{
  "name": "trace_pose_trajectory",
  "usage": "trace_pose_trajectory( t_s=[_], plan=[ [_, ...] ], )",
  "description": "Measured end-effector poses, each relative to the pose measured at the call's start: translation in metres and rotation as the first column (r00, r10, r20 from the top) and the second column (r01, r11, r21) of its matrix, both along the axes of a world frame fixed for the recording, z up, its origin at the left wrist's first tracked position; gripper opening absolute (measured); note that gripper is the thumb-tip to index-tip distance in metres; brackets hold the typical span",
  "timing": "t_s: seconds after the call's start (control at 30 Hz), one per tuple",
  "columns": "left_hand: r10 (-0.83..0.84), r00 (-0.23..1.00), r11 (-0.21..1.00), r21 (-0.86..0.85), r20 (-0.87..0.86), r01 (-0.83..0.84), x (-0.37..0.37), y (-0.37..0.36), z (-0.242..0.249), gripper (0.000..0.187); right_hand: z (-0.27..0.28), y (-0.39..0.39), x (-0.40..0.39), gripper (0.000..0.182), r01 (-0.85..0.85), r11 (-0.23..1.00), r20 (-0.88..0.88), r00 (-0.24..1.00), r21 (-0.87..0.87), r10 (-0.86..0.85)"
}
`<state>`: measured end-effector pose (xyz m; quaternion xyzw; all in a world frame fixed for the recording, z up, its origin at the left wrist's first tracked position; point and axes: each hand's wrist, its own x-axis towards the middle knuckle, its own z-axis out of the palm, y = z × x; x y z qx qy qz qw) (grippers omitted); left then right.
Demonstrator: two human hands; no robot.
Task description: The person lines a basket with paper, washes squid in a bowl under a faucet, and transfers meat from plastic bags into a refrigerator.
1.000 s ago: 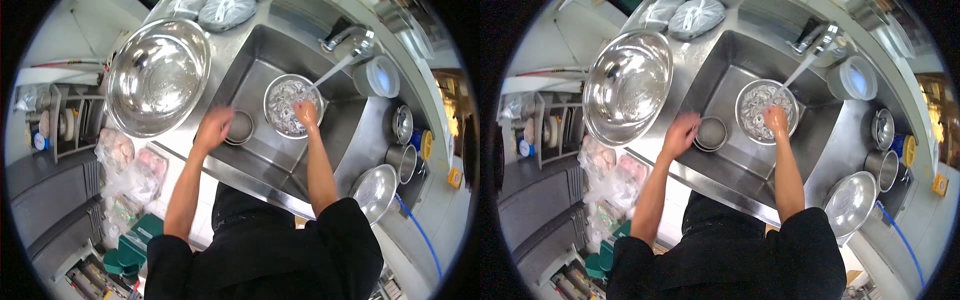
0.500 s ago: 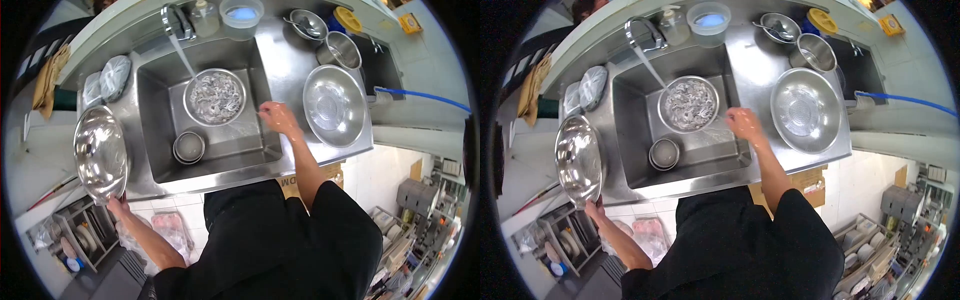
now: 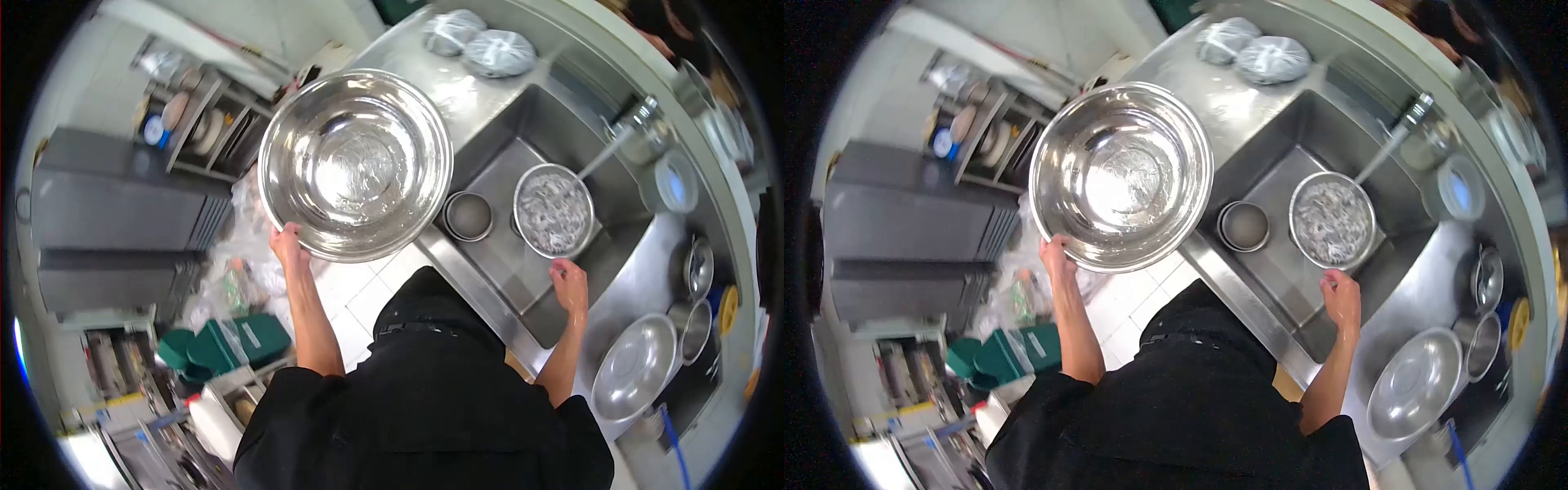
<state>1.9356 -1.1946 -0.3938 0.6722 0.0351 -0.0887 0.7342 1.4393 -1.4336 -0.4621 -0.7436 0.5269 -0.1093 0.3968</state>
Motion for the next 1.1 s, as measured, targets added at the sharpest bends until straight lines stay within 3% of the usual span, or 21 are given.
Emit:
trace_pose_trajectory(
  t_s=[0.07,0.23,0.3,0.33,0.43,0.53,0.57,0.63,0.7,0.77,0.8,0.87,0.9,0.93,0.97,1.03,1.1],
  plan=[
    [-0.005,0.999,1.0,0.016,0.049,0.005,0.007,0.047,0.012,0.032,0.004,-0.008,0.021,0.026,-0.07,0.997,-0.007,0.998,0.013,0.07],
    [0.183,0.976,0.982,0.03,0.121,-0.188,0.005,0.127,0.039,0.032,-0.017,-0.032,0.057,0.027,-0.232,0.973,-0.095,0.968,-0.006,0.231],
    [0.259,0.958,0.955,0.119,0.122,-0.273,0.009,0.156,0.041,0.033,-0.024,-0.033,0.069,0.027,-0.256,0.966,-0.135,0.957,0.031,0.258],
    [0.264,0.955,0.961,0.044,0.138,-0.272,0.012,0.169,0.04,0.034,-0.031,-0.034,0.07,0.026,-0.29,0.957,-0.133,0.948,0.016,0.29],
    [0.381,0.919,0.899,0.19,0.103,-0.394,0.027,0.209,0.039,0.027,-0.059,-0.032,0.065,0.023,-0.293,0.956,-0.127,0.948,0.009,0.292],
    [0.332,0.938,0.856,0.386,0.097,-0.343,0.065,0.275,-0.014,0.025,-0.058,-0.015,0.062,0.021,-0.259,0.963,-0.18,0.946,0.08,0.269],
    [0.327,0.943,0.87,0.367,0.07,-0.329,0.068,0.27,-0.024,0.021,-0.054,-0.008,0.064,0.021,-0.245,0.959,-0.235,0.933,0.144,0.274],
    [0.276,0.957,0.805,0.521,0.094,-0.283,0.085,0.27,-0.074,0.018,-0.094,0.006,0.05,0.019,-0.23,0.952,-0.219,0.937,0.203,0.273],
    [0.284,0.959,0.829,0.506,-0.012,-0.239,0.088,0.23,-0.095,0.019,-0.094,0.016,0.056,0.018,-0.217,0.94,-0.214,0.937,0.262,0.276],
    [0.246,0.953,0.921,0.348,-0.175,-0.174,0.108,0.202,-0.153,0.02,-0.075,0.039,0.085,0.022,0.043,0.878,-0.263,0.96,0.477,0.096],
    [0.183,0.956,0.962,0.245,-0.231,-0.125,0.111,0.174,-0.162,0.023,-0.076,0.042,0.084,0.022,0.044,0.882,-0.291,0.951,0.468,0.107],
    [0.077,0.956,0.961,0.276,-0.282,0.004,0.124,0.111,-0.183,0.023,-0.095,0.047,0.069,0.021,-0.112,0.922,-0.177,0.966,0.37,0.188],
    [0.01,0.972,0.953,0.297,-0.234,0.062,0.129,0.08,-0.198,0.021,-0.087,0.048,0.068,0.021,-0.096,0.928,-0.198,0.964,0.36,0.176],
    [-0.017,0.977,0.897,0.428,-0.211,0.108,0.13,0.044,-0.191,0.021,-0.081,0.053,0.068,0.021,-0.085,0.944,-0.211,0.965,0.319,0.158],
    [-0.059,0.954,0.84,0.501,-0.295,0.208,0.138,0.016,-0.216,0.021,-0.074,0.063,0.065,0.021,-0.062,0.96,-0.223,0.967,0.274,0.126],
    [-0.147,0.964,0.774,0.581,-0.221,0.251,0.139,-0.047,-0.247,0.019,-0.056,0.082,0.069,0.021,0.136,0.959,-0.23,0.97,0.247,-0.079],
    [-0.35,0.889,0.638,0.62,-0.296,0.458,0.142,-0.099,-0.292,0.022,-0.026,0.105,0.067,0.02,0.152,0.979,-0.228,0.966,0.134,-0.119]
  ],
)
